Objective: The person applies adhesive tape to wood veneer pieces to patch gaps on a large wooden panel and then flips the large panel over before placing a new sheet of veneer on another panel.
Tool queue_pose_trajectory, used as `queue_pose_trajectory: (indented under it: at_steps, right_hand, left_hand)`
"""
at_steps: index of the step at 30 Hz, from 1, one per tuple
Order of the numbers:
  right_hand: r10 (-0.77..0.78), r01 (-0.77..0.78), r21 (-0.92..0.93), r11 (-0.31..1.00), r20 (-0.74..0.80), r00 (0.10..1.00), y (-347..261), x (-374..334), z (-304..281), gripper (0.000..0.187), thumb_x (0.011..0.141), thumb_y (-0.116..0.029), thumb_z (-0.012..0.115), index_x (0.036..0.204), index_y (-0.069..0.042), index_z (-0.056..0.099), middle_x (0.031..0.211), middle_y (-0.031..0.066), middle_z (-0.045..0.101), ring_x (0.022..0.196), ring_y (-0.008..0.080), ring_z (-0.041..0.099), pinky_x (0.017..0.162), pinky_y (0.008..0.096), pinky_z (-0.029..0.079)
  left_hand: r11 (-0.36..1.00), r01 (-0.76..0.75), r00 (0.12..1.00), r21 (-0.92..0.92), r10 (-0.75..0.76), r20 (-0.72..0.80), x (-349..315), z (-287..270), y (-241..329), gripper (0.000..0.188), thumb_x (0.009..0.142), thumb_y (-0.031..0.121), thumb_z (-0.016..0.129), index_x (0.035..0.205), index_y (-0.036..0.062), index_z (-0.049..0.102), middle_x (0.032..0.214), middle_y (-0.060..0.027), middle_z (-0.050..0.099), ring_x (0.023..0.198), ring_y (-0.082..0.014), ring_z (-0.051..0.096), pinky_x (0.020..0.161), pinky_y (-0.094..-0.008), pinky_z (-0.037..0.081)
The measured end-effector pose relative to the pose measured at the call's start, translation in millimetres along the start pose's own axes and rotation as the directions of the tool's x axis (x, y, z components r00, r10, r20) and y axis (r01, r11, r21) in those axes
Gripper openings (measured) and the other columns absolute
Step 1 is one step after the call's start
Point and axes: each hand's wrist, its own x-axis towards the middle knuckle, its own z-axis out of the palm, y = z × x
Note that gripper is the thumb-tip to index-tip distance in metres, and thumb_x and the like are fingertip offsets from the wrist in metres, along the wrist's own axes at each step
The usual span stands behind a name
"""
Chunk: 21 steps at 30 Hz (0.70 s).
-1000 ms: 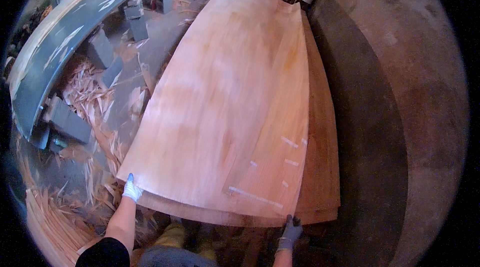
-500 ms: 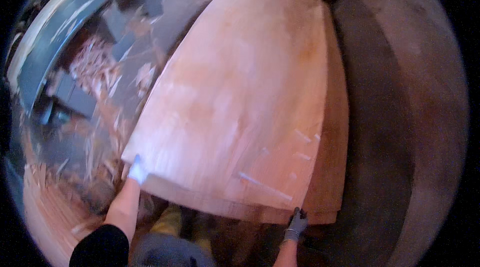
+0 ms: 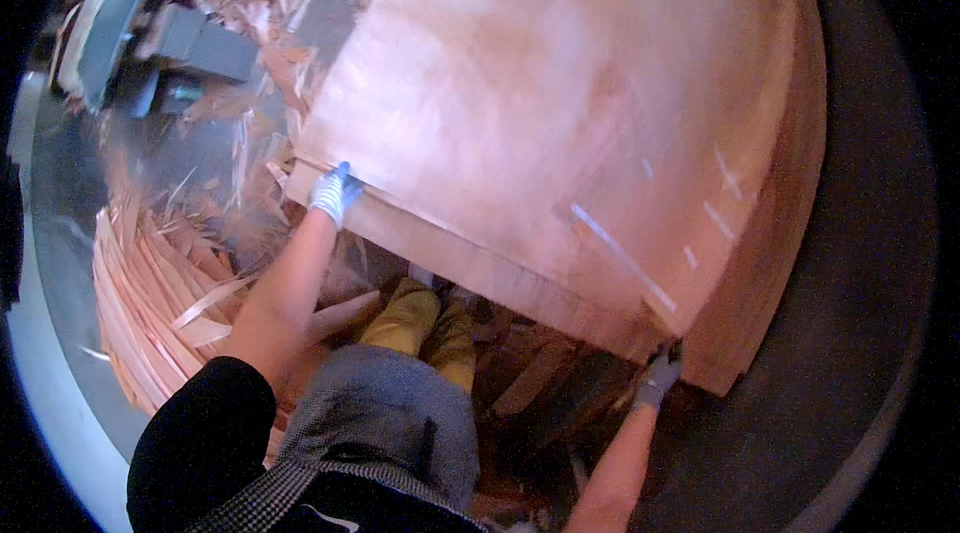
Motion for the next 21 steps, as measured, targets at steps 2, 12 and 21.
queue_pose_trajectory:
  at_steps: [2, 12, 21]
  right_hand:
    - [-0.148, 0.117, -0.285, 0.951, -0.090, 0.985, 7, 5, -7, 0.021, 0.091, -0.009, 0.059, 0.111, -0.003, 0.058, 0.082, 0.0047, 0.060, 0.061, 0.0144, 0.054, 0.052, 0.0289, 0.046]
    - [0.212, -0.242, -0.242, 0.940, -0.146, 0.966, -24, -12, 6, 0.039, 0.092, -0.001, 0.053, 0.131, 0.000, 0.051, 0.105, 0.0088, 0.063, 0.075, 0.0121, 0.059, 0.060, 0.0285, 0.049]
    - [0.145, -0.011, -0.885, 0.466, 0.064, 0.987, -22, -65, -10, 0.065, 0.088, -0.014, 0.058, 0.143, 0.003, 0.029, 0.135, 0.0294, 0.046, 0.123, 0.0386, 0.049, 0.100, 0.0428, 0.040]
  left_hand:
    - [0.999, 0.010, 0.999, 0.052, -0.007, -0.046, 6, -3, -2, 0.038, 0.090, 0.024, 0.063, 0.123, 0.0091, 0.052, 0.115, -0.0139, 0.062, 0.102, -0.0360, 0.062, 0.087, -0.0502, 0.051]
    - [0.993, 0.072, 0.992, 0.090, -0.062, -0.112, -5, 3, 14, 0.034, 0.091, 0.024, 0.058, 0.122, 0.0090, 0.053, 0.113, -0.0140, 0.061, 0.108, -0.0347, 0.057, 0.095, -0.0527, 0.043]
    - [0.962, 0.090, 0.996, 0.258, -0.083, -0.039, -4, -17, 13, 0.068, 0.085, 0.060, 0.059, 0.127, 0.0073, 0.050, 0.119, -0.0131, 0.058, 0.107, -0.0295, 0.056, 0.094, -0.0432, 0.046]
